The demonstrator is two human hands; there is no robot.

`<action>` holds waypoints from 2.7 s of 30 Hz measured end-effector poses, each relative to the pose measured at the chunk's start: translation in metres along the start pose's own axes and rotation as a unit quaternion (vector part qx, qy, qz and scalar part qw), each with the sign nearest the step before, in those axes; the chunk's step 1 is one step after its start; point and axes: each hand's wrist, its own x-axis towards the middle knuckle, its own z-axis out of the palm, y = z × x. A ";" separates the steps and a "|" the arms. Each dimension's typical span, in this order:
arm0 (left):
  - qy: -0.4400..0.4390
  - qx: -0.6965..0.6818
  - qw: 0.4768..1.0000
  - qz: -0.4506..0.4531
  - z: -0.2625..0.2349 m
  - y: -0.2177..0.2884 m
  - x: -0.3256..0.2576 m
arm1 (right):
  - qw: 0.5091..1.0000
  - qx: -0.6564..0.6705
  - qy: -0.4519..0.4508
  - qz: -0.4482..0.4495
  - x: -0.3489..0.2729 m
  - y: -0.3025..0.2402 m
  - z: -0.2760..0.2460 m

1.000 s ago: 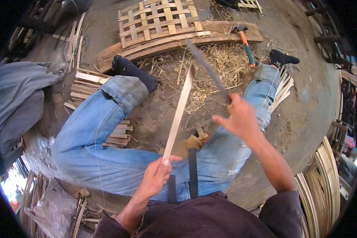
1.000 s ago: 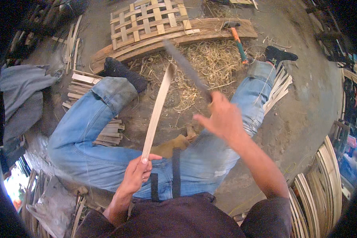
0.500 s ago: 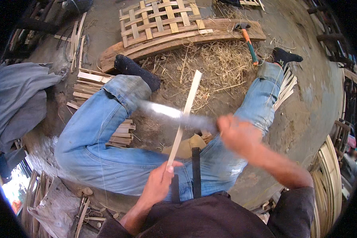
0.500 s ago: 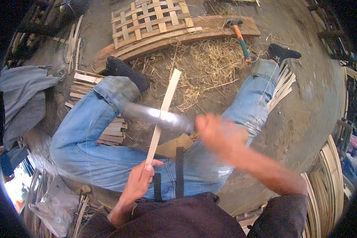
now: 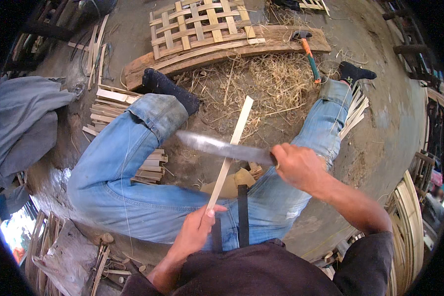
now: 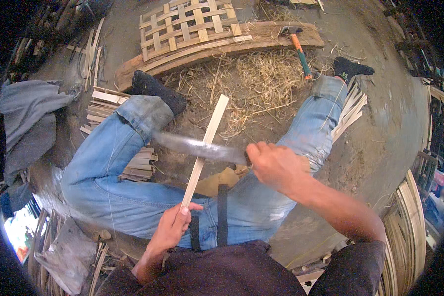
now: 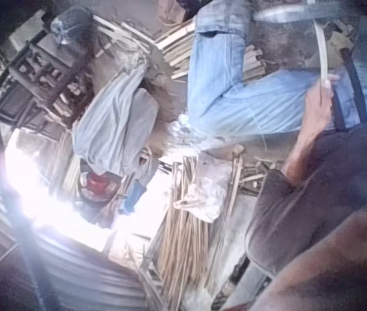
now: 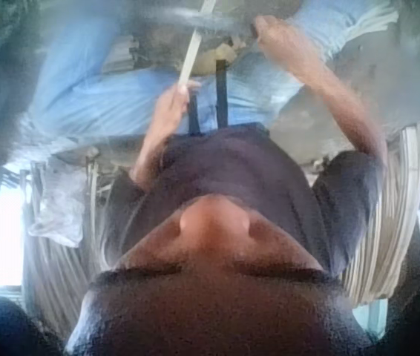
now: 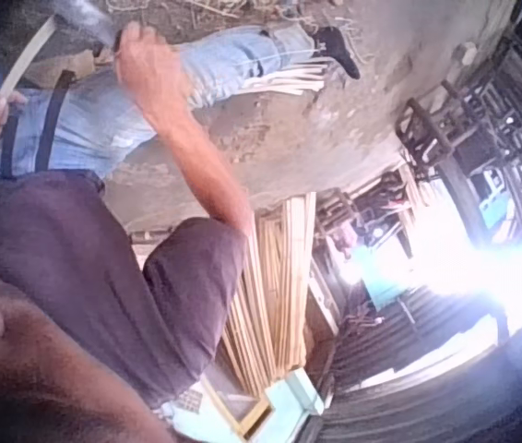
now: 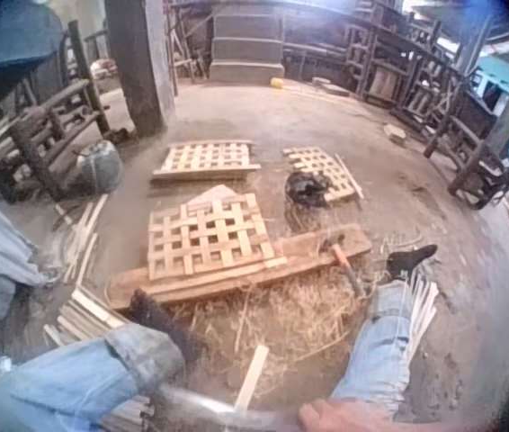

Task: The person sits on the floor and uses a knife to shave and smooth a thin wooden strip. They repeatedly scrape the surface, rotate the strip, and inspect the edges while working.

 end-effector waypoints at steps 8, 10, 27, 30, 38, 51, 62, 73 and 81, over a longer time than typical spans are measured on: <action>0.002 -0.079 0.997 0.011 -0.007 0.002 0.011 | 0.977 0.117 -0.006 0.178 0.010 0.002 0.023; 0.041 -0.084 0.996 -0.003 -0.006 0.000 0.009 | 0.990 0.133 0.002 0.034 -0.010 -0.047 0.030; 0.104 0.027 0.994 0.011 -0.002 0.006 0.005 | 0.995 0.046 0.012 0.093 -0.010 -0.009 0.026; 0.111 0.035 0.992 0.047 -0.005 0.004 0.003 | 0.996 0.047 0.007 0.080 -0.006 -0.003 0.009; 0.095 0.014 0.995 0.038 -0.004 0.008 0.004 | 0.994 0.088 0.056 0.041 0.004 0.013 0.006; -0.012 -0.063 0.998 0.010 -0.023 -0.021 0.014 | 1.000 0.016 0.014 0.004 -0.014 -0.051 0.031; 0.097 -0.139 0.985 -0.038 -0.017 0.006 0.019 | 0.983 0.154 -0.011 0.097 -0.015 -0.080 0.040; 0.152 -0.048 0.987 -0.021 -0.008 0.005 0.011 | 0.995 -0.010 0.051 0.084 -0.021 -0.042 0.031; 0.103 -0.018 0.994 0.030 0.007 0.012 0.023 | 0.630 0.665 0.173 0.361 0.034 -0.022 0.042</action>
